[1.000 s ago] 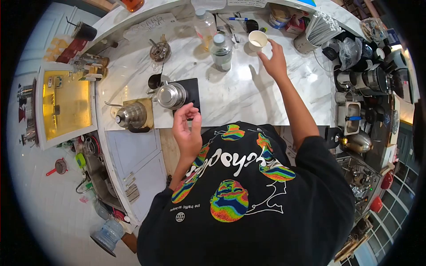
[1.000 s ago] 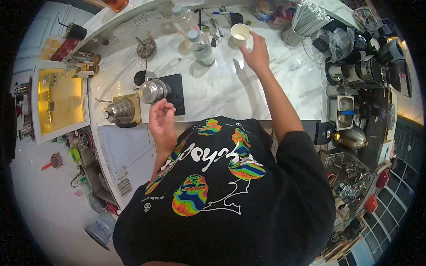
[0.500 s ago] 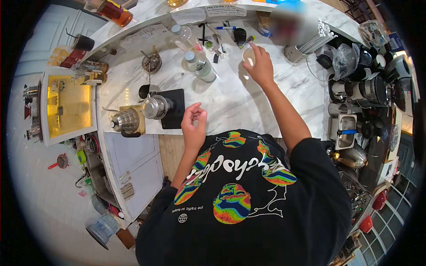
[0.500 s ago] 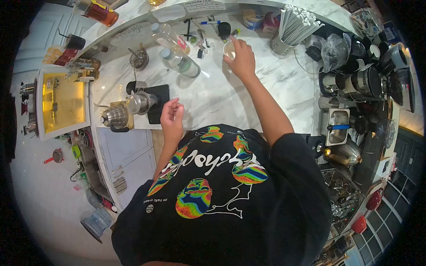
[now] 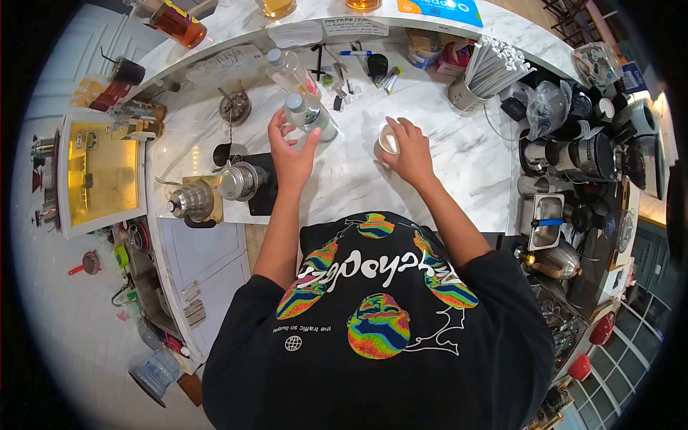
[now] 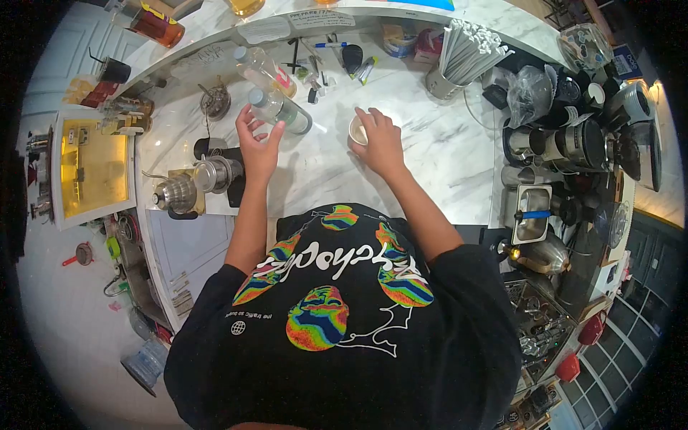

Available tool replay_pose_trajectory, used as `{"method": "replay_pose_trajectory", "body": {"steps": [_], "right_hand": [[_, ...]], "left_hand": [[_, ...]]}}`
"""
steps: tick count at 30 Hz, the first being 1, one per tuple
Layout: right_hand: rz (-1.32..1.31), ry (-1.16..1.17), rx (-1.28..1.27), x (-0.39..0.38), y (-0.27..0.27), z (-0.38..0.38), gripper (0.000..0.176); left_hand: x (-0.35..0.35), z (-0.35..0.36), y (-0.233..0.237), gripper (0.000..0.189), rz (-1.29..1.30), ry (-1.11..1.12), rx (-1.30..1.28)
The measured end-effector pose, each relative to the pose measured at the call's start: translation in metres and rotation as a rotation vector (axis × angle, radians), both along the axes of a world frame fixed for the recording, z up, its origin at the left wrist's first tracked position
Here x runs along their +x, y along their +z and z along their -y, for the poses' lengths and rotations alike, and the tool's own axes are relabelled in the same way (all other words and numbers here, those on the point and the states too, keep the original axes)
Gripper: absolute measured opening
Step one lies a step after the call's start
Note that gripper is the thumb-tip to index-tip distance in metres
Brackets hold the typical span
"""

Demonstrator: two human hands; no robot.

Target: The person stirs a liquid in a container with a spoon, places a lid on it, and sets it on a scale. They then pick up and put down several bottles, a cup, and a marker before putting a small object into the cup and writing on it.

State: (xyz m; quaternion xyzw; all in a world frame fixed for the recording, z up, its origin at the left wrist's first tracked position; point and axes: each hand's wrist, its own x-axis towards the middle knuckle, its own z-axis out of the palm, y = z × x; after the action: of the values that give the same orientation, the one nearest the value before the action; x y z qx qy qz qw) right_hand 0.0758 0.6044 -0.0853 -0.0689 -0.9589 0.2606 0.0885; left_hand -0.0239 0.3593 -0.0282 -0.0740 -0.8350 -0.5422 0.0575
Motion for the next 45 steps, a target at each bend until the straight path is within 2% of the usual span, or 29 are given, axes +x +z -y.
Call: {"method": "replay_pose_trajectory", "body": {"steps": [2,4,5,7,10,16,20,22,24,25,26,27,28,30,34,36,38,40,42,45], "right_hand": [[0.021,-0.004,0.005,0.007,0.007,0.008,0.090],[-0.123,-0.058,-0.028,0.013,0.012,0.016,0.092],[-0.121,-0.052,-0.029,0.017,0.014,0.021,0.092],[-0.232,-0.056,-0.055,0.024,0.019,0.030,0.091],[-0.301,-0.016,-0.056,0.034,0.022,0.039,0.089],[-0.347,0.045,-0.092,0.038,0.032,0.046,0.080],[-0.370,0.054,-0.181,0.039,0.047,0.051,0.074],[-0.394,0.078,-0.212,0.038,0.051,0.052,0.071],[-0.303,0.031,-0.489,0.035,0.052,0.055,0.065],[-0.308,0.042,-0.493,0.031,0.050,0.057,0.065],[-0.156,-0.020,-0.877,0.026,0.049,0.059,0.058],[0.016,-0.082,-1.254,0.022,0.048,0.061,0.052],[0.023,-0.066,-1.256,0.019,0.048,0.061,0.052],[0.169,-0.150,-1.672,0.015,0.058,0.063,0.048],[0.262,-0.075,-1.767,0.022,0.065,0.068,0.048],[0.265,-0.133,-1.668,0.029,0.067,0.077,0.045],[0.356,-0.128,-1.731,0.037,0.065,0.082,0.042],[0.408,-0.079,-1.783,0.045,0.070,0.091,0.038],[0.489,0.013,-1.799,0.050,0.078,0.106,0.035],[0.566,0.026,-1.758,0.054,0.080,0.128,0.034]], "left_hand": [[-0.007,-0.001,0.006,0.082,-0.022,-0.006,-0.013],[-0.014,0.000,0.015,0.070,-0.130,-0.030,0.004],[-0.018,0.000,0.018,0.070,-0.129,-0.024,0.003],[-0.027,0.001,0.023,0.053,-0.148,-0.065,-0.022],[-0.033,-0.002,0.027,0.043,-0.144,-0.080,-0.054],[-0.039,-0.007,0.025,0.041,-0.173,-0.109,-0.057],[-0.028,-0.008,0.044,0.037,-0.253,-0.059,-0.005],[-0.026,-0.001,0.061,0.034,-0.226,-0.068,0.169],[-0.016,0.004,0.085,0.033,-0.253,-0.096,0.227],[-0.009,0.007,0.097,0.034,-0.209,-0.107,0.313],[-0.002,0.011,0.106,0.036,-0.165,-0.118,0.398],[0.004,0.020,0.111,0.035,-0.155,-0.142,0.369],[0.013,0.023,0.116,0.035,-0.161,-0.128,0.365],[0.034,0.031,0.123,0.030,-0.195,-0.117,0.354],[0.077,0.047,0.120,0.026,-0.160,-0.038,0.389],[0.101,0.053,0.129,0.026,-0.123,0.012,0.446],[0.120,0.067,0.135,0.027,-0.099,0.052,0.544],[0.132,0.080,0.136,0.027,-0.135,0.103,0.515],[0.143,0.089,0.143,0.025,-0.179,0.148,0.383],[0.153,0.115,0.135,0.022,-0.169,0.264,0.404]]}}
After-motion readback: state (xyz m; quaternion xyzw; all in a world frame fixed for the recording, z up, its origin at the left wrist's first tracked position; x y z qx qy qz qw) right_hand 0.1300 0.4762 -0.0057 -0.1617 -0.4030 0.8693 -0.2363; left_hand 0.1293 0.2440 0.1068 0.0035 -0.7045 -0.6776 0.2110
